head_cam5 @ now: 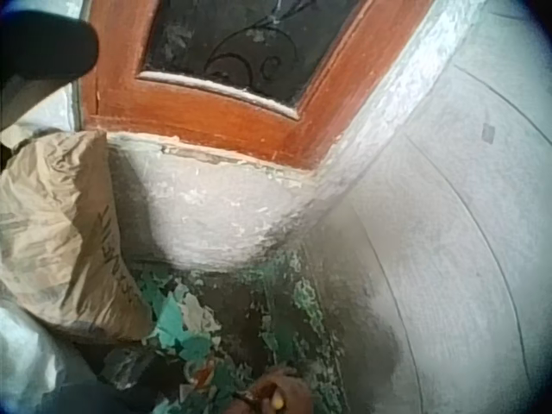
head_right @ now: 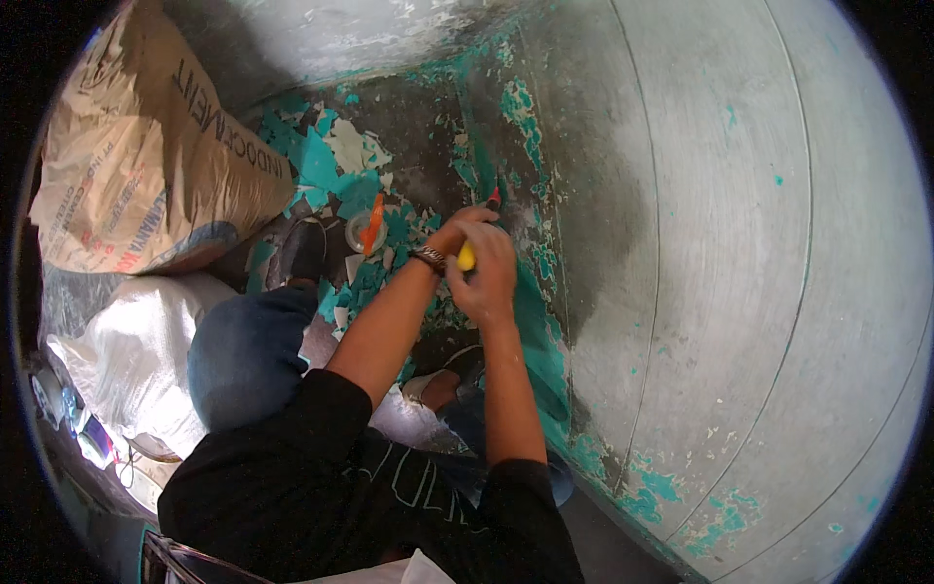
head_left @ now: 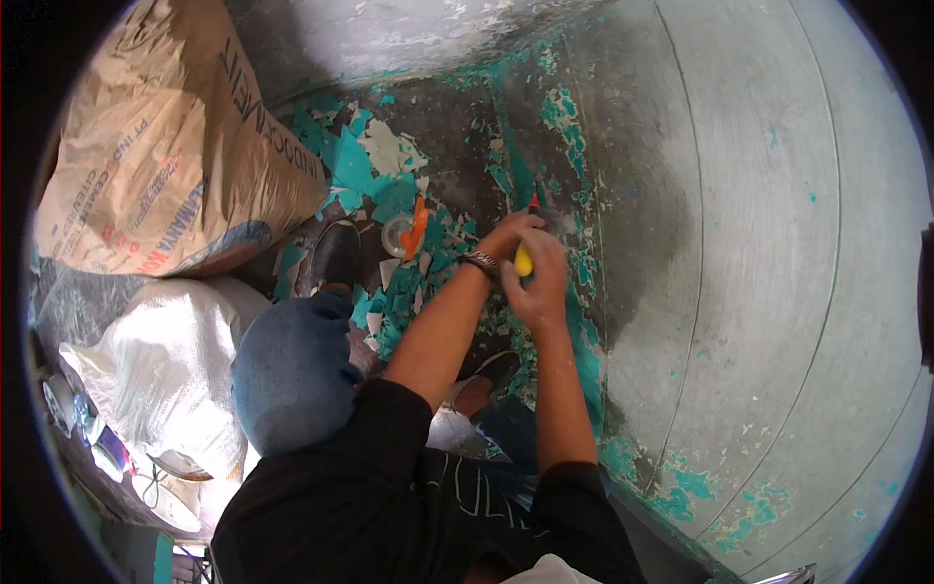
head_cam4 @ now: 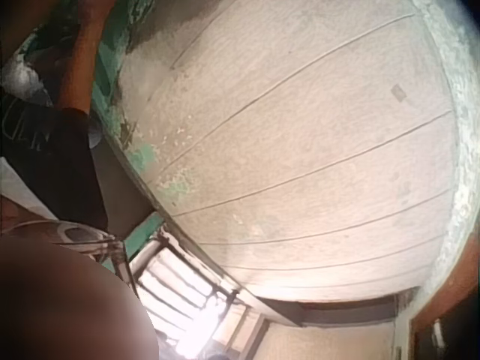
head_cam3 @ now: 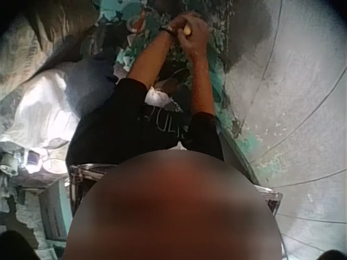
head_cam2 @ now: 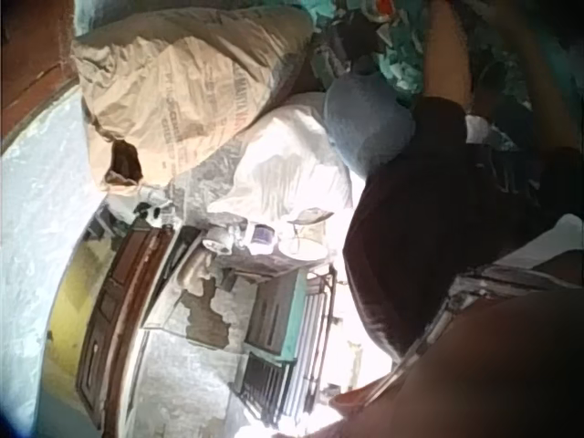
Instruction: The person scrapes old paint and plaster from a wall and floor corner using a scraper and a hammer.
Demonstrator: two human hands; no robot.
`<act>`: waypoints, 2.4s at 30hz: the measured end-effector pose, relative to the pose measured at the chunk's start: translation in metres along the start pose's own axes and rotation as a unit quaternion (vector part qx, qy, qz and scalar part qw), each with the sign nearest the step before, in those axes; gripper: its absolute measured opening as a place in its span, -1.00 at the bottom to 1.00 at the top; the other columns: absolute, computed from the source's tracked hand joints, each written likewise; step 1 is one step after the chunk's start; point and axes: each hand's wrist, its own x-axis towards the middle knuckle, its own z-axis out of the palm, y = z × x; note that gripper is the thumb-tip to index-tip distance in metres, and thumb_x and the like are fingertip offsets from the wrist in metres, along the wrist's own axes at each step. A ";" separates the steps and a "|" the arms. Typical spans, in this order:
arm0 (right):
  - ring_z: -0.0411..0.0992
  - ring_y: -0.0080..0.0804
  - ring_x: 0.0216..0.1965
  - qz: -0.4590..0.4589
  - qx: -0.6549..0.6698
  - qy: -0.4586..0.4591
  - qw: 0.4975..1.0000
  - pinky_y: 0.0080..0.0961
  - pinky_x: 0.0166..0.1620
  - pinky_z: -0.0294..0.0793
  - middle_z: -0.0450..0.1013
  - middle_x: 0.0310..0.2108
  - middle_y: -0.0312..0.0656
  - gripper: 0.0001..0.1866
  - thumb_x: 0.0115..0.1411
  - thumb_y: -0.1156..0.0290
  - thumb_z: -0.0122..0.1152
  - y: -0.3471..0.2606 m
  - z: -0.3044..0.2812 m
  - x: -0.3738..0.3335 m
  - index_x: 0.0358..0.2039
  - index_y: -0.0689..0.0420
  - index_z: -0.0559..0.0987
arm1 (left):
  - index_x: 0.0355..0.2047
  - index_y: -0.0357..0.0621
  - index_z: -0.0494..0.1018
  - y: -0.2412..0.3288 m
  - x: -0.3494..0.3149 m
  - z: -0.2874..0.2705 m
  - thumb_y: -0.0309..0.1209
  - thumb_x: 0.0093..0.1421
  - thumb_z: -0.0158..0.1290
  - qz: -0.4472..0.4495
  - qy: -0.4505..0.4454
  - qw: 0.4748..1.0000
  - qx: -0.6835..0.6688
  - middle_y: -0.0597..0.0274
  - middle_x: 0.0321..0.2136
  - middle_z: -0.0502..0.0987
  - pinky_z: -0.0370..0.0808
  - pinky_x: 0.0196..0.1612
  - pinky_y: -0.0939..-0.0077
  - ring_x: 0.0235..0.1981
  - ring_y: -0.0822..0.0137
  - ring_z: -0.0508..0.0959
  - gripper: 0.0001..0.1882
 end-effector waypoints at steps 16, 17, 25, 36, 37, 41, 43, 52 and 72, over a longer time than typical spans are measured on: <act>0.41 -0.02 -0.28 0.000 0.138 -0.068 0.988 -0.14 -0.24 0.34 0.44 -0.37 -0.10 -0.80 -0.05 0.50 0.20 0.047 0.017 0.032 -0.34 0.13 0.48 | -0.17 -0.27 0.41 0.255 -0.019 -0.016 0.00 0.16 0.02 0.018 0.087 0.868 0.488 -0.05 -0.34 0.49 0.43 -0.24 0.23 -0.29 0.01 0.51 -0.49; 0.41 -0.02 -0.25 0.024 0.113 -0.064 0.991 -0.13 -0.22 0.33 0.44 -0.36 -0.09 -0.78 -0.07 0.50 0.20 0.055 0.021 0.030 -0.33 0.12 0.48 | -0.16 -0.30 0.36 0.255 -0.025 -0.001 -0.16 0.17 0.02 0.058 0.094 0.843 0.526 -0.19 -0.35 0.45 0.43 -0.21 0.17 -0.26 -0.11 0.49 -0.58; 0.36 0.05 -0.19 0.059 0.238 -0.014 0.969 -0.13 -0.13 0.29 0.43 -0.37 -0.09 -0.76 -0.10 0.46 0.24 0.075 0.056 -0.005 -0.35 0.11 0.48 | -0.19 -0.28 0.24 0.228 -0.057 0.025 -0.39 0.14 -0.01 -0.040 -0.001 0.783 0.621 -0.15 -0.32 0.46 0.46 -0.33 0.06 -0.31 -0.14 0.51 -0.71; 0.36 -0.19 -0.12 0.084 0.094 -0.008 0.992 -0.19 0.01 0.21 0.41 -0.32 -0.21 -0.70 -0.15 0.48 0.33 0.117 0.081 -0.038 -0.33 0.05 0.50 | -0.24 -0.26 0.30 0.156 -0.049 0.028 -0.41 0.08 -0.08 -0.105 -0.122 0.643 0.748 -0.02 -0.42 0.53 0.52 -0.30 0.22 -0.41 0.00 0.58 -0.76; 0.36 -0.18 -0.14 0.086 0.078 0.002 0.993 -0.19 0.01 0.20 0.41 -0.34 -0.22 -0.70 -0.16 0.50 0.33 0.118 0.084 -0.035 -0.35 0.06 0.50 | -0.26 -0.28 0.32 0.155 -0.046 0.028 -0.36 0.09 -0.05 -0.102 -0.104 0.645 0.750 -0.06 -0.39 0.53 0.53 -0.37 0.26 -0.39 0.05 0.60 -0.74; 0.37 -0.16 -0.21 0.079 0.117 -0.001 0.990 -0.20 -0.01 0.22 0.39 -0.39 -0.23 -0.69 -0.22 0.49 0.37 0.118 0.071 -0.016 -0.41 0.08 0.47 | -0.19 -0.25 0.33 0.199 -0.046 0.022 -0.35 0.09 -0.02 -0.054 -0.085 0.660 0.744 -0.02 -0.44 0.52 0.52 -0.40 0.23 -0.45 0.04 0.58 -0.69; 0.37 -0.15 -0.22 0.082 0.119 0.034 0.989 -0.19 -0.03 0.24 0.39 -0.40 -0.23 -0.68 -0.24 0.50 0.40 0.113 0.066 -0.006 -0.43 0.08 0.46 | -0.19 -0.26 0.34 0.214 -0.044 0.013 -0.34 0.10 -0.02 -0.007 -0.091 0.643 0.761 -0.02 -0.45 0.52 0.51 -0.42 0.22 -0.45 0.05 0.58 -0.70; 0.38 -0.13 -0.26 0.134 0.130 0.077 0.979 -0.21 -0.16 0.30 0.38 -0.44 -0.21 -0.63 -0.29 0.54 0.45 0.111 0.061 0.031 -0.50 0.05 0.41 | -0.22 -0.26 0.37 0.255 -0.003 0.004 -0.45 0.07 0.04 0.003 -0.137 0.644 0.753 0.00 -0.47 0.48 0.49 -0.45 0.20 -0.47 0.02 0.56 -0.75; 0.38 -0.18 -0.62 0.013 0.152 0.147 0.977 -0.29 -0.55 0.28 0.34 -0.70 -0.16 -0.68 -0.16 0.50 0.40 0.132 0.100 0.067 -0.73 0.13 0.35 | -0.04 -0.19 0.36 0.250 0.010 -0.048 -0.43 0.08 0.10 0.053 -0.131 0.706 0.694 0.07 -0.40 0.43 0.48 -0.39 0.25 -0.40 0.05 0.53 -0.59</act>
